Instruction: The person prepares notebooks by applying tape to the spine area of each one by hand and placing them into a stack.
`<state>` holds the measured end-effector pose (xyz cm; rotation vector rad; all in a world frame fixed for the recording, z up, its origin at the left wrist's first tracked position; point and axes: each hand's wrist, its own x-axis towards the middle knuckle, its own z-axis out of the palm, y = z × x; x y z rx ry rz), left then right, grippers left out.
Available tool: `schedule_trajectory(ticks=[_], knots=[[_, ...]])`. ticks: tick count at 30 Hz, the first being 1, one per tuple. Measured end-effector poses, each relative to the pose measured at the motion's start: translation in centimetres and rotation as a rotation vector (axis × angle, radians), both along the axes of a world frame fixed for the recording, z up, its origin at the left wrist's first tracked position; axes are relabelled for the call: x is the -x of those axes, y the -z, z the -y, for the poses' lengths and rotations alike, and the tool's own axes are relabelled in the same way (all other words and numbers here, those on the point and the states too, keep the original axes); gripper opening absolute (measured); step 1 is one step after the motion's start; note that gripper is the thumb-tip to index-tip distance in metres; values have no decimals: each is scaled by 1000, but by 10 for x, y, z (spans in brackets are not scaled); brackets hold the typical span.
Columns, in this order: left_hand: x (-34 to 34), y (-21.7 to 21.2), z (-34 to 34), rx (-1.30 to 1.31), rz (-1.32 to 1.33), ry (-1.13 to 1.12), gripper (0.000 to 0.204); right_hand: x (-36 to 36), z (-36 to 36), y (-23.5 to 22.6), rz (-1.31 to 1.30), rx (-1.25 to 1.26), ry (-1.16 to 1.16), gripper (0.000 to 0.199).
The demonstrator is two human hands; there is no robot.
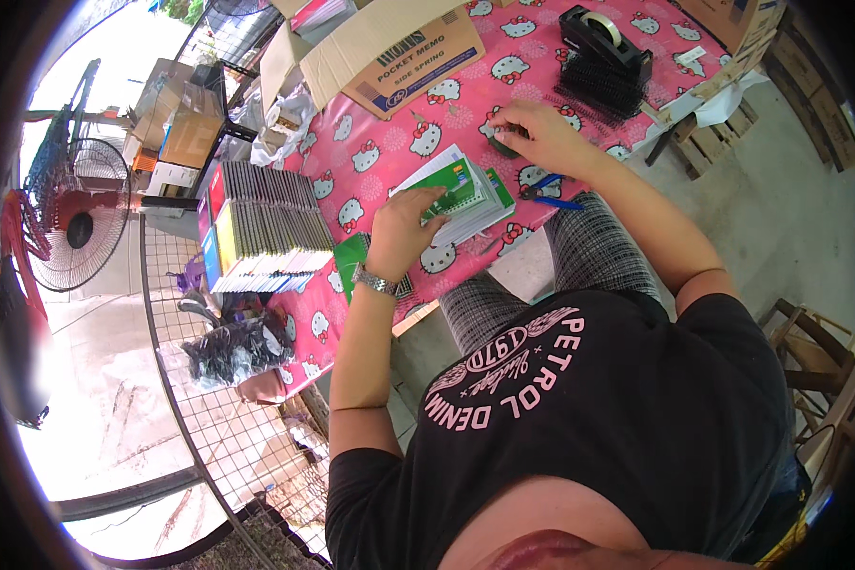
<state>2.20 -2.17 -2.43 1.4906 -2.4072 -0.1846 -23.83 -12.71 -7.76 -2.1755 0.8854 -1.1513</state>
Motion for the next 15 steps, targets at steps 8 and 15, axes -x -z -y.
schedule_trajectory(ticks=[8, 15], knots=[[-6, -6, 11, -120, 14, 12, 43, -1, -2, 7, -19, -35, -16, 21], [-5, -12, 17, -208, 76, -11, 42, -1, -2, 7, 22, -90, -19, 20]])
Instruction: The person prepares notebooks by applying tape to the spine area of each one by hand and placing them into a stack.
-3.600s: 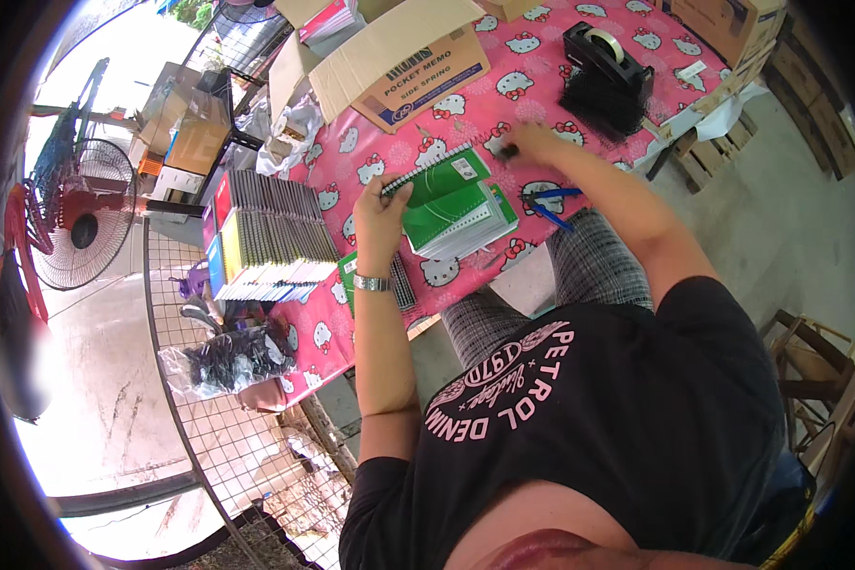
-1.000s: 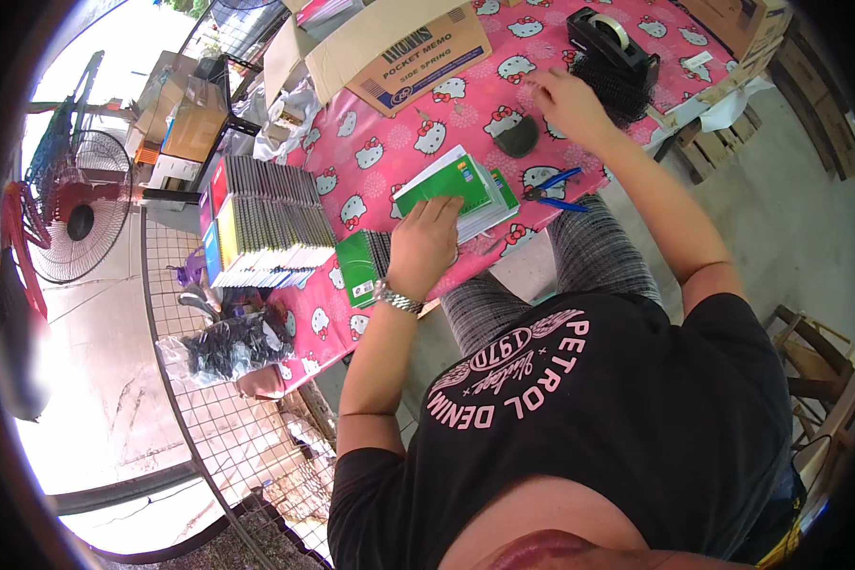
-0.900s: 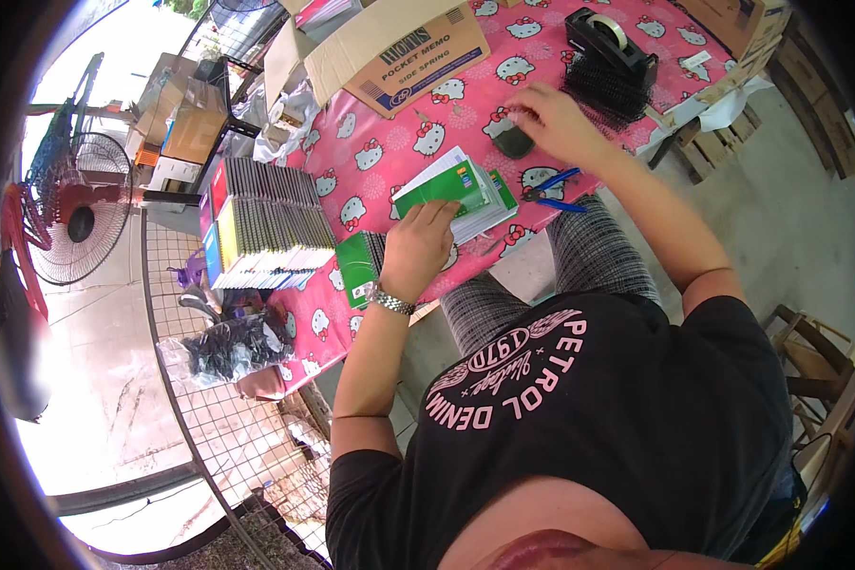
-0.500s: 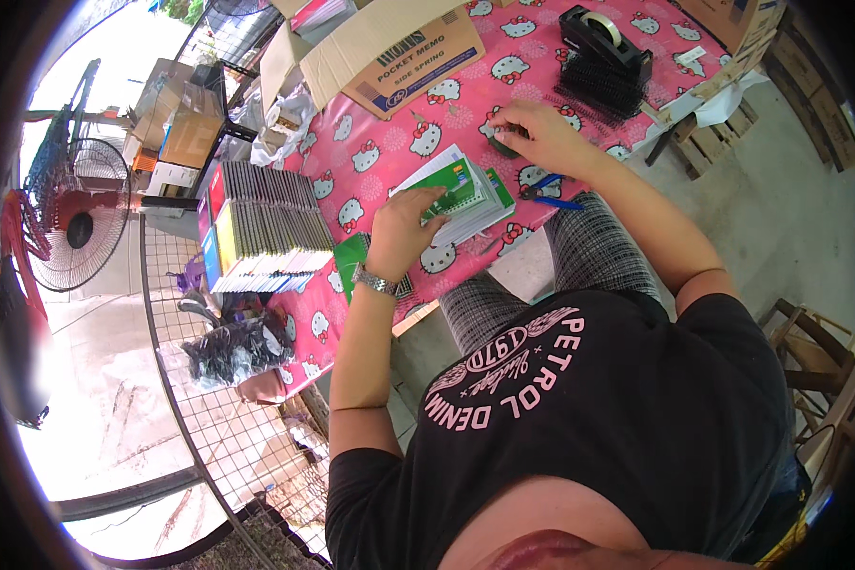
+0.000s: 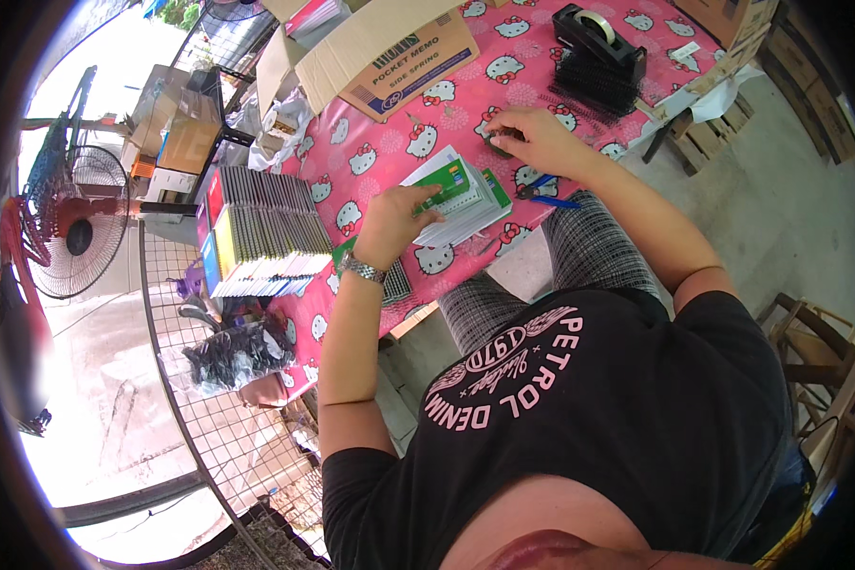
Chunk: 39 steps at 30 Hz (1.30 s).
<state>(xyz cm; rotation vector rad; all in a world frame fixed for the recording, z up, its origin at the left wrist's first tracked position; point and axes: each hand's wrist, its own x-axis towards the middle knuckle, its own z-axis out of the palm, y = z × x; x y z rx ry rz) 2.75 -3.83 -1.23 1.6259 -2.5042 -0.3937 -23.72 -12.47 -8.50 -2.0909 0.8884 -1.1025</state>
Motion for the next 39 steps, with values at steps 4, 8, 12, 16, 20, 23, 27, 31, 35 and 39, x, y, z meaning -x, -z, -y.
schedule_trajectory(ticks=[4, 8, 12, 16, 20, 23, 27, 31, 35, 39], knots=[[-7, 5, 2, 24, -37, 52, 41, 0, -1, 1, -12, 38, 5, 20], [-7, 8, 4, 194, -31, 204, 35, 3, -2, -1, -9, 24, -1, 19], [0, 33, -7, 529, 112, 156, 27, -4, -6, -2, 46, -34, 2, 19], [-1, 32, -8, 695, 257, -41, 25, -12, -10, -9, 12, 41, 18, 19], [6, -23, -3, 803, 137, -89, 22, -8, -15, -13, 74, -11, 61, 19], [13, -15, -5, 623, 108, -107, 23, -11, -20, -8, 146, -146, 94, 22], [18, 10, -2, 583, 197, -200, 26, -27, -44, -7, 326, -414, 151, 36], [32, 11, 5, 509, 145, -214, 27, -67, -76, 5, 247, -459, 54, 58], [43, 13, 3, 596, 99, -147, 25, -70, -63, 14, 121, -224, 6, 57], [39, 11, 0, 616, 81, -58, 24, -30, -40, -28, 46, -31, -33, 34]])
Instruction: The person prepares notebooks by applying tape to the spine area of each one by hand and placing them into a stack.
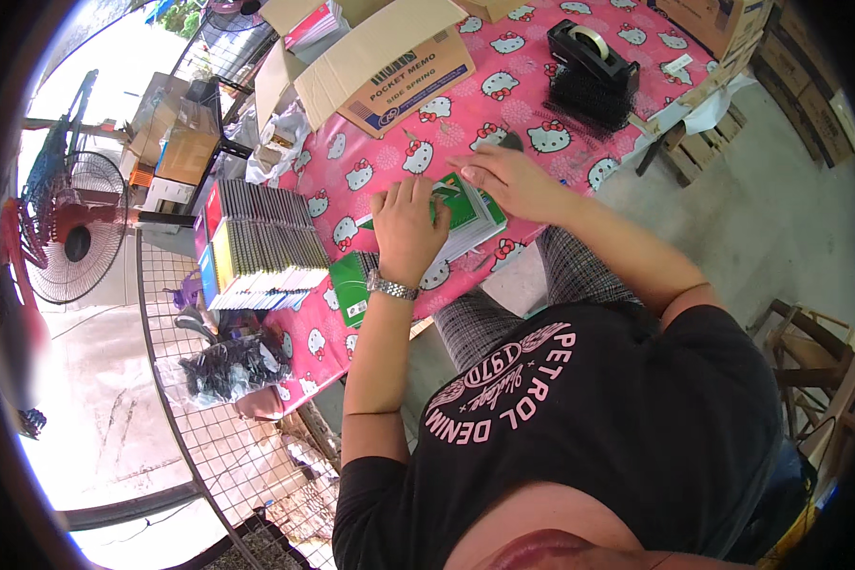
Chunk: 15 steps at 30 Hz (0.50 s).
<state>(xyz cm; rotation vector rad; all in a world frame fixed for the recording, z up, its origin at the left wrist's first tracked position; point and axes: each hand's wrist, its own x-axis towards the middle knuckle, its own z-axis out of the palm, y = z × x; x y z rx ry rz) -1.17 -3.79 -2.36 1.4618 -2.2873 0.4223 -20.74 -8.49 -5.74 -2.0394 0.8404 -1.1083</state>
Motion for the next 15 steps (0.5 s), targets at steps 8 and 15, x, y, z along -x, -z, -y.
schedule_trajectory(ticks=[8, 15], knots=[[-1, -12, 2, -159, -151, 88, 20, 0, 24, -11, -61, 320, -63, 19], [-12, -12, 5, -228, -225, 169, 17, -11, 13, -11, 6, 496, -30, 21]])
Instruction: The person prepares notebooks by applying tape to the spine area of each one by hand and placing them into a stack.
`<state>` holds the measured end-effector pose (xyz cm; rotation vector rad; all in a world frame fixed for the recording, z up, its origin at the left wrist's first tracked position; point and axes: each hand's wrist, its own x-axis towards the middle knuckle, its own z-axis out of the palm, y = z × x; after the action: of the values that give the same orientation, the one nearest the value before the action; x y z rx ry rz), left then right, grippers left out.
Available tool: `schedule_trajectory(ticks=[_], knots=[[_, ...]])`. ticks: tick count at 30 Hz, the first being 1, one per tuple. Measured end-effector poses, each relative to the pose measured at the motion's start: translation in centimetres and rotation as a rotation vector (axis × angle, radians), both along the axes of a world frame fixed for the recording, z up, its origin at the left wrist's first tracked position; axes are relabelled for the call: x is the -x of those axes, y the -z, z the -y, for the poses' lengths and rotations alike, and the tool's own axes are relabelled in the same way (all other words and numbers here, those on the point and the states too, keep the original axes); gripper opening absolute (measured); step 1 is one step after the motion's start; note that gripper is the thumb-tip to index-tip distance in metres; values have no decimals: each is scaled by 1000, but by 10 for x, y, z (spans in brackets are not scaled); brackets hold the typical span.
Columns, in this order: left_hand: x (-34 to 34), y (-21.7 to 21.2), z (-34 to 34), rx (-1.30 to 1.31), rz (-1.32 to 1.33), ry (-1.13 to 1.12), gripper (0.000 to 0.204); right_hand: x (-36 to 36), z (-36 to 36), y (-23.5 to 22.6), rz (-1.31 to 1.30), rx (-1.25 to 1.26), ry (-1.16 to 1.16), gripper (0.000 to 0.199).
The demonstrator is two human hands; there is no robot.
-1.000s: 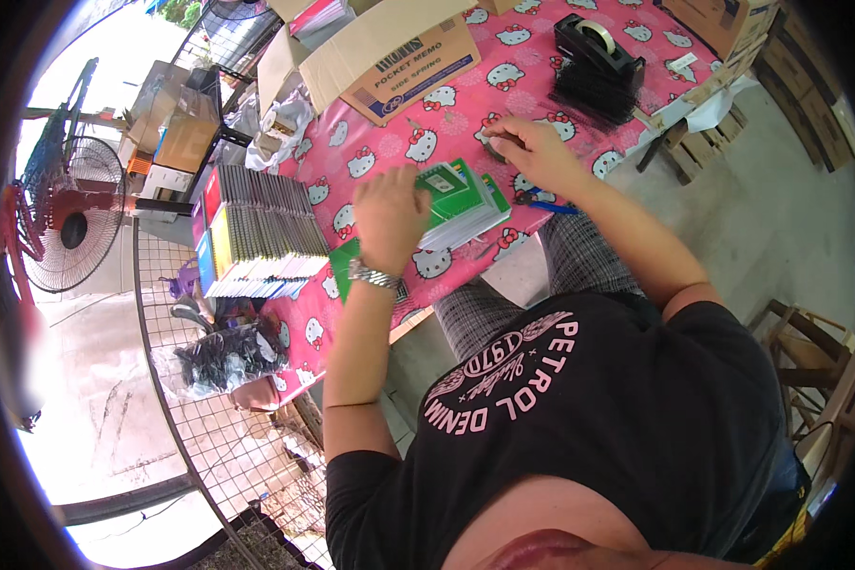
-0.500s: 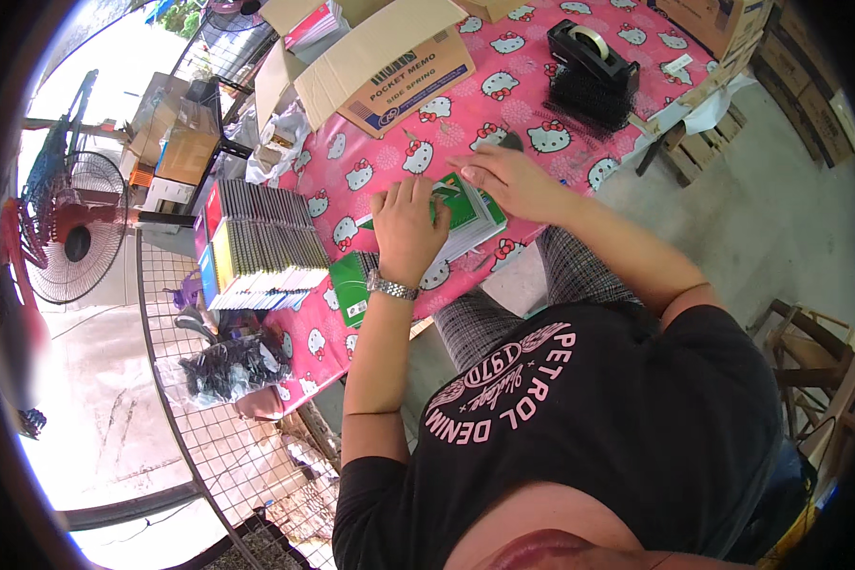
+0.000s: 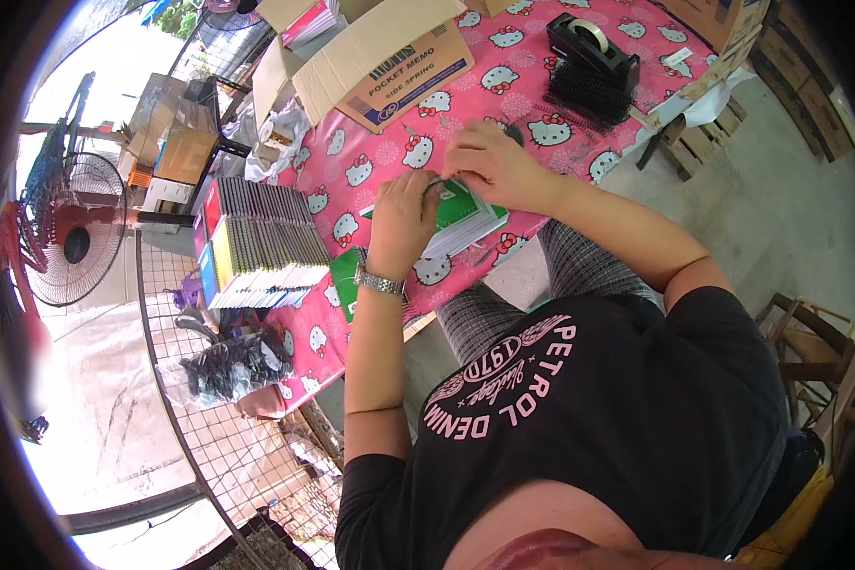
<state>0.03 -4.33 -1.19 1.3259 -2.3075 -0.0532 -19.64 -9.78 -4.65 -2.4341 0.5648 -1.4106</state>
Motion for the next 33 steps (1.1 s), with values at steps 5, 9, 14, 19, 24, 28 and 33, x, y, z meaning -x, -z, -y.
schedule_trajectory(ticks=[5, 9, 14, 19, 24, 28, 33], knots=[[5, 0, -3, 48, 14, -43, 26, 3, -6, 1, -114, -294, -9, 21], [12, 5, -5, 156, -13, -61, 31, 10, -21, -27, -298, -312, 107, 30], [17, 2, -6, 97, 55, -69, 28, 13, -8, -38, -316, -322, 16, 38], [13, 4, -4, 63, -3, -100, 24, 25, 18, -50, -383, -639, -332, 29], [13, 7, -6, 123, 117, -130, 23, 23, 73, 15, 192, -1397, -549, 37], [20, -2, -12, 64, 198, -164, 29, 11, 113, 150, -776, -369, 544, 45], [20, 13, -27, 154, 288, -466, 35, 8, 96, 106, -770, -625, 315, 38]])
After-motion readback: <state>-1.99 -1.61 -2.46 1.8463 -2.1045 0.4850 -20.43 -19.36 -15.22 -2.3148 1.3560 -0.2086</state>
